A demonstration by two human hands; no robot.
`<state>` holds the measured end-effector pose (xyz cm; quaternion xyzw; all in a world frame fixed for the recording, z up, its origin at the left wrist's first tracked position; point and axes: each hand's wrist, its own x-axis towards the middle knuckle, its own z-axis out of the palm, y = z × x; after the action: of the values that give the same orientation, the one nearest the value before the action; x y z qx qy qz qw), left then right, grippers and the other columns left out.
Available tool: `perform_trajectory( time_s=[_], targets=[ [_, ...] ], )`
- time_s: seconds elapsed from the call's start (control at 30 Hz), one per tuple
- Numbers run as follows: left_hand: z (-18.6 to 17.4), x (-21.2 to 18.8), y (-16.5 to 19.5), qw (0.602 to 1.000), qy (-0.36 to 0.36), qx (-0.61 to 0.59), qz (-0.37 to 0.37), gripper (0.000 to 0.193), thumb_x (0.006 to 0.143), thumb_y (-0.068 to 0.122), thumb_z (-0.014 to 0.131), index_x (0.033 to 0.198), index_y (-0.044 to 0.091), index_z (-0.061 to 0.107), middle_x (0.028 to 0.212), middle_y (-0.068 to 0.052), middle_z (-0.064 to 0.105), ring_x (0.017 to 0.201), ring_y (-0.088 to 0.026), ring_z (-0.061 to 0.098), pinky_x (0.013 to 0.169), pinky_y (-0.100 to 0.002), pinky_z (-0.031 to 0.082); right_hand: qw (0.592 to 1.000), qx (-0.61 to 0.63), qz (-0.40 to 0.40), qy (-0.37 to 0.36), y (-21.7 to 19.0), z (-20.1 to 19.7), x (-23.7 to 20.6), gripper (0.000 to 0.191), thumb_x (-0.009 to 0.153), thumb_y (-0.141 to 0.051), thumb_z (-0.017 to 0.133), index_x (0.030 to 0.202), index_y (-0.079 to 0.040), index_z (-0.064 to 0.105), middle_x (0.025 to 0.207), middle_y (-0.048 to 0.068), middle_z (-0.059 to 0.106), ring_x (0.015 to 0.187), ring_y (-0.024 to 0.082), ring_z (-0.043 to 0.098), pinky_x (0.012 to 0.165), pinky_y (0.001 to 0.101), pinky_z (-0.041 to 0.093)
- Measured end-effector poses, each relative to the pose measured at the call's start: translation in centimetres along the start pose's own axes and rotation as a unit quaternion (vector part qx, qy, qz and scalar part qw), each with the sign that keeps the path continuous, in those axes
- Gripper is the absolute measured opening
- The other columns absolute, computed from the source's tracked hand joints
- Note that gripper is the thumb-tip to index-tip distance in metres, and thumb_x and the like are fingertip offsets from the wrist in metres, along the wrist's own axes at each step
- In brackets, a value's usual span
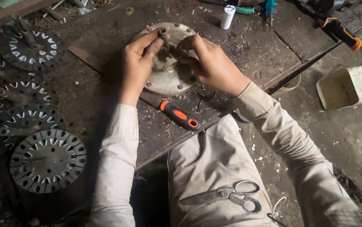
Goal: The person sits on the floor and uses scissors to trim wires on a circular motor component. They then use a screwdriver to adjust parts and wrap white tape around the wires. A second person is visible nearby working on a separate item.
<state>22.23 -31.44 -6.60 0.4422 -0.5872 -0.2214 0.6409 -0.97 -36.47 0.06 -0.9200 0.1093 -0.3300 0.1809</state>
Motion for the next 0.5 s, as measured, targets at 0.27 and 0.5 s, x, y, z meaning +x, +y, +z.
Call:
perform_trajectory(
  time_s=[0.27, 0.5],
  targets=[
    [-0.6, -0.2, 1.7, 0.997, -0.038, 0.057, -0.03, 0.053, 0.097, 0.03, 0.076, 0.138, 0.0, 0.062, 0.135, -0.014, 0.068, 0.126, -0.022, 0.063, 0.11, -0.035, 0.049, 0.999, -0.03, -0.019, 0.01, 1.4, 1.0, 1.5, 0.046, 0.092, 0.003, 0.076, 0.125, 0.005, 0.045, 0.118, 0.025, 0.063, 0.111, 0.045, 0.064, 0.092, 0.0468, 0.054],
    [-1.4, -0.5, 2.4, 0.978, -0.076, 0.159, 0.111, 0.067, 0.09, 0.015, 0.088, 0.147, 0.0, 0.056, 0.154, -0.016, 0.054, 0.148, -0.032, 0.049, 0.127, -0.042, 0.038, 1.0, 0.01, 0.016, 0.019, 2.2, 1.5, 2.4, 0.044, 0.094, -0.001, 0.078, 0.124, 0.003, 0.046, 0.114, 0.023, 0.068, 0.107, 0.043, 0.069, 0.086, 0.0446, 0.055]
  ],
)
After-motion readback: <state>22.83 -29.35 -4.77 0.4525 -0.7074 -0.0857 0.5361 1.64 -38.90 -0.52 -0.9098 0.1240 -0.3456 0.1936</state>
